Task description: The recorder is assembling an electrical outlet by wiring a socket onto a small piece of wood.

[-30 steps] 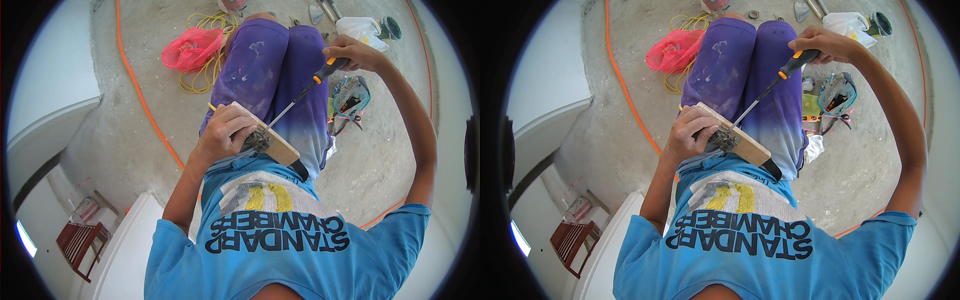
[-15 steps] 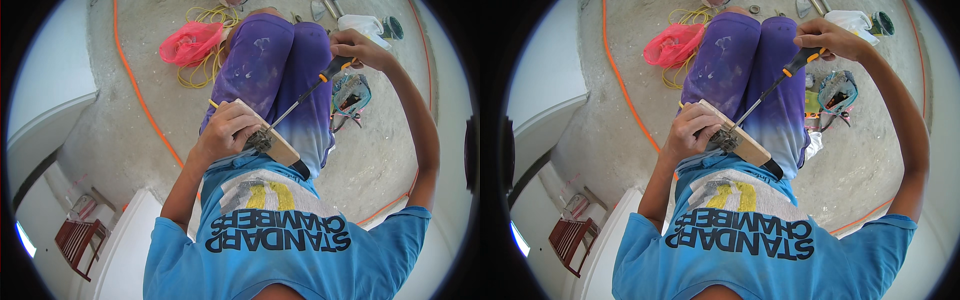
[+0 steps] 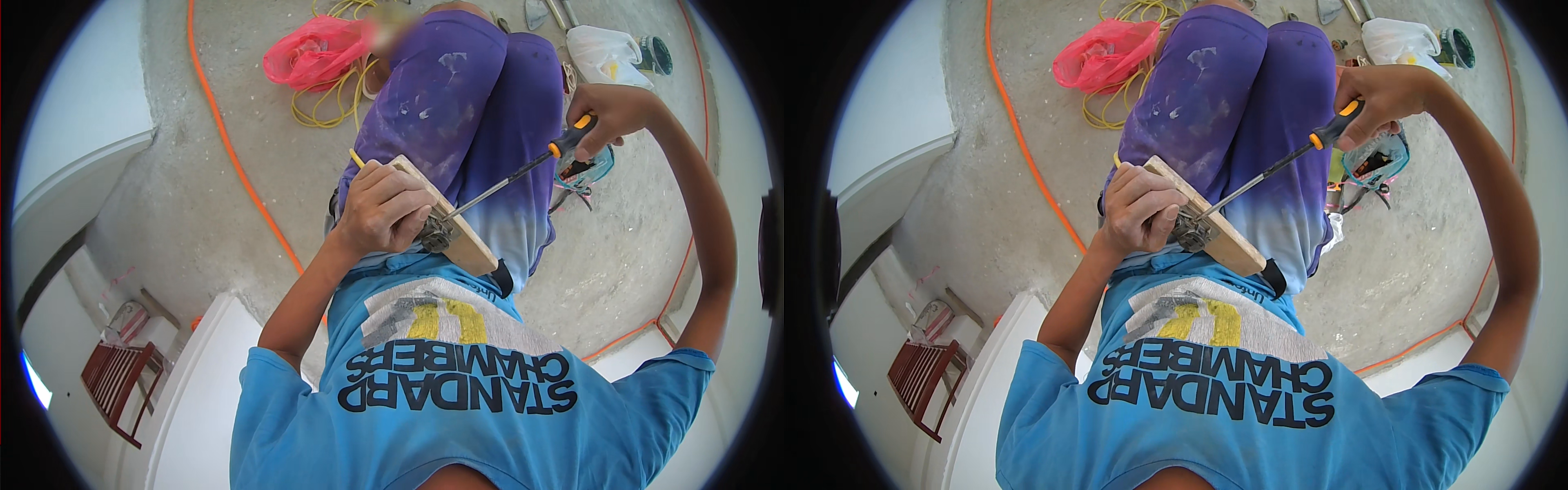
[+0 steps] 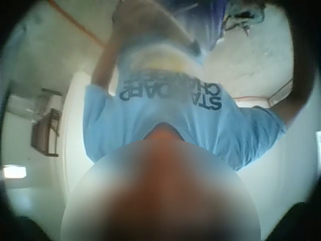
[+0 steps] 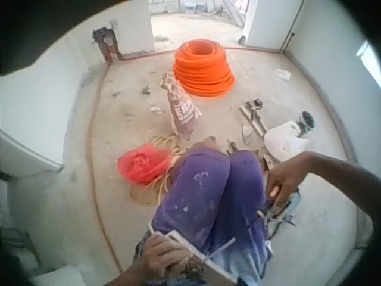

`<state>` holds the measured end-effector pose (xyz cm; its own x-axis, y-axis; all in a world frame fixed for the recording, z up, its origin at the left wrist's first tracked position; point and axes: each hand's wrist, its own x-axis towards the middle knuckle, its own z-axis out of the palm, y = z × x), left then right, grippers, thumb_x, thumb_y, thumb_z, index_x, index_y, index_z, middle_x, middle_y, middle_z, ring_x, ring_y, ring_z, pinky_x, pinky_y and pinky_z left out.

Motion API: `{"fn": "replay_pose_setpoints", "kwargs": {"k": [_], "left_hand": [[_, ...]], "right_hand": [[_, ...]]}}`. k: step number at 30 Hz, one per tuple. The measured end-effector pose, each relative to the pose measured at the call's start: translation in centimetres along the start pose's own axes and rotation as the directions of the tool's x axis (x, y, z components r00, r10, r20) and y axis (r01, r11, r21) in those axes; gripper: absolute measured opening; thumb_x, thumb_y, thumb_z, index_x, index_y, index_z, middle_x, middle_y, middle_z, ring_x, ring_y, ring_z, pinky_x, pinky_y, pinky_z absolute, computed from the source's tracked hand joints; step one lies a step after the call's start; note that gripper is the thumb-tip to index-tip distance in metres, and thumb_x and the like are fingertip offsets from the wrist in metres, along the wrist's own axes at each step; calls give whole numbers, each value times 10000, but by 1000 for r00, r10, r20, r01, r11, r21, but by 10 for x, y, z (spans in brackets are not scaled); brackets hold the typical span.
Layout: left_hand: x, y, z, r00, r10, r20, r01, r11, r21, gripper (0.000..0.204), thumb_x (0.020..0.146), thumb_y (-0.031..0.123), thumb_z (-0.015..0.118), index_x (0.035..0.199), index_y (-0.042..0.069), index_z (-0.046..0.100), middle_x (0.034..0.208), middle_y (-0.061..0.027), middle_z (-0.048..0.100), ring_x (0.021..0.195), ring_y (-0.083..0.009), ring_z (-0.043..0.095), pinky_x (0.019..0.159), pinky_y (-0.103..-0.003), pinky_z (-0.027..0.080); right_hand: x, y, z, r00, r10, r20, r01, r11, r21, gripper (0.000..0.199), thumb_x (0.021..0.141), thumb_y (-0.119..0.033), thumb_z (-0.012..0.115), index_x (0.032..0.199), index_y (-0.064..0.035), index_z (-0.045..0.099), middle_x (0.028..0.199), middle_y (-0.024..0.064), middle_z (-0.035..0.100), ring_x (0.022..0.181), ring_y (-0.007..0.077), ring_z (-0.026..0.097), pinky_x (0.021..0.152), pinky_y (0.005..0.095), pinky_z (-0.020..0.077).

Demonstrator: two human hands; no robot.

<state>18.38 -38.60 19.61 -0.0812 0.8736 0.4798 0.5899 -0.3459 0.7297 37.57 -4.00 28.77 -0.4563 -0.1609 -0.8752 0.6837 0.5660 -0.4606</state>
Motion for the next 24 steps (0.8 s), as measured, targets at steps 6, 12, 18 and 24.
{"fn": "replay_pose_setpoints", "kwargs": {"k": [6, 12, 18, 24], "left_hand": [[4, -5, 4, 1000, 2, -7, -3, 999, -51, 77, 832, 158, 772, 856, 115, 713, 849, -6, 678, 721, -186, 608, 652, -335, 424], [-9, -6, 3, 1000, 2, 20, -3, 999, 46, 141, 784, 180, 790, 784, 139, 654, 847, 4, 673, 693, -161, 585, 639, -330, 408], [-2, -7, 8, 1000, 11, 8, -11, 1000, -1, 125, 800, 187, 771, 791, 152, 651, 851, 14, 677, 689, -144, 584, 637, -325, 397], [5, -13, 6, 1000, -8, 10, 8, 1000, -27, 111, 810, 187, 755, 786, 150, 652, 851, 13, 682, 688, -145, 587, 642, -323, 395]], "right_hand": [[-17, -42, -7, 981, 175, -87, -190, 957, -221, 302, 658, -230, 866, 716, 21, 708, 695, 81, 678, 540, 191, 640, 507, 288, 486], [-4, -32, 9, 922, -217, -320, 2, 830, -558, 252, 608, -128, 908, 725, -9, 720, 674, 85, 643, 556, 217, 590, 538, 349, 470], [-31, -19, 33, 701, -566, -433, 42, 639, -768, 321, 647, -109, 920, 767, -67, 626, 611, 38, 565, 536, 188, 578, 489, 313, 428], [-25, -10, -10, 969, 59, 241, -132, 946, 297, 384, 808, -345, 836, 893, 15, 735, 616, 45, 666, 462, 127, 614, 416, 263, 437]]}}
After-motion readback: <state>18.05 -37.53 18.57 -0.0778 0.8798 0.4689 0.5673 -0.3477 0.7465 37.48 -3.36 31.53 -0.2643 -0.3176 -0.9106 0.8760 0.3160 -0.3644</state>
